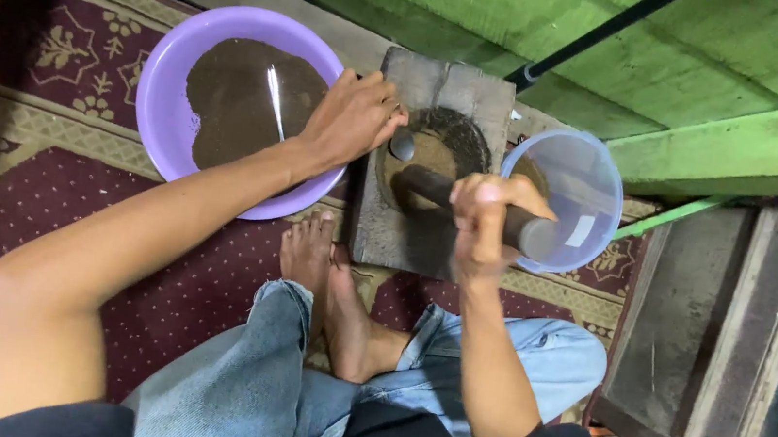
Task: The person sits on the floor and uses a pestle to grind a brown substance on a stone slab. They use a spoon to transfer the ground material from the slab into a purple bowl and a clear plastic container.
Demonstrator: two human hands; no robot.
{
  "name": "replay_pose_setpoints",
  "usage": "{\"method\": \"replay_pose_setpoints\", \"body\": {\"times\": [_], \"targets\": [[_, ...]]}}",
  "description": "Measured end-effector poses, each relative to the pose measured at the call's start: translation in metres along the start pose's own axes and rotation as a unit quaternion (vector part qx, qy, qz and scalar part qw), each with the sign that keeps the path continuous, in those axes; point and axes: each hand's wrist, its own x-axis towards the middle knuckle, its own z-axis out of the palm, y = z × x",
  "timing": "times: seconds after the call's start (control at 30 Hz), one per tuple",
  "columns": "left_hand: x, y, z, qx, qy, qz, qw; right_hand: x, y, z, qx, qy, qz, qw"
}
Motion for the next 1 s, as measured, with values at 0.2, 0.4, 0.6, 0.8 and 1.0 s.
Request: {"method": "replay_pose_setpoints", "body": {"times": [0.2, 0.4, 0.6, 0.8, 1.0], "targets": [[0.015, 0.014, -0.024, -0.084, 0.003, -0.047, 0.995, -0.026, 0.051, -0.011, -0.095, 0.017, 0.016, 0.995], [0.010, -0.002, -0.001, -0.011, 0.015, 0.015, 1.000, 0.001, 0.027, -0.012, -0.043, 0.052, 0.033, 0.997], [0.015, -0.006, 0.015, -0.032, -0.014, -0.028, 0.999, 0.005, 0.019, -0.002, -0.060, 0.065, 0.000, 0.996], [0.032, 0.021, -0.034, -0.117, 0.008, -0.081, 0.990, -0.015, 0.075, -0.002, -0.091, 0.049, 0.025, 0.994], [0.016, 0.000, 0.009, -0.015, 0.021, 0.026, 0.999, 0.008, 0.046, -0.046, -0.054, 0.105, 0.043, 0.992]]}}
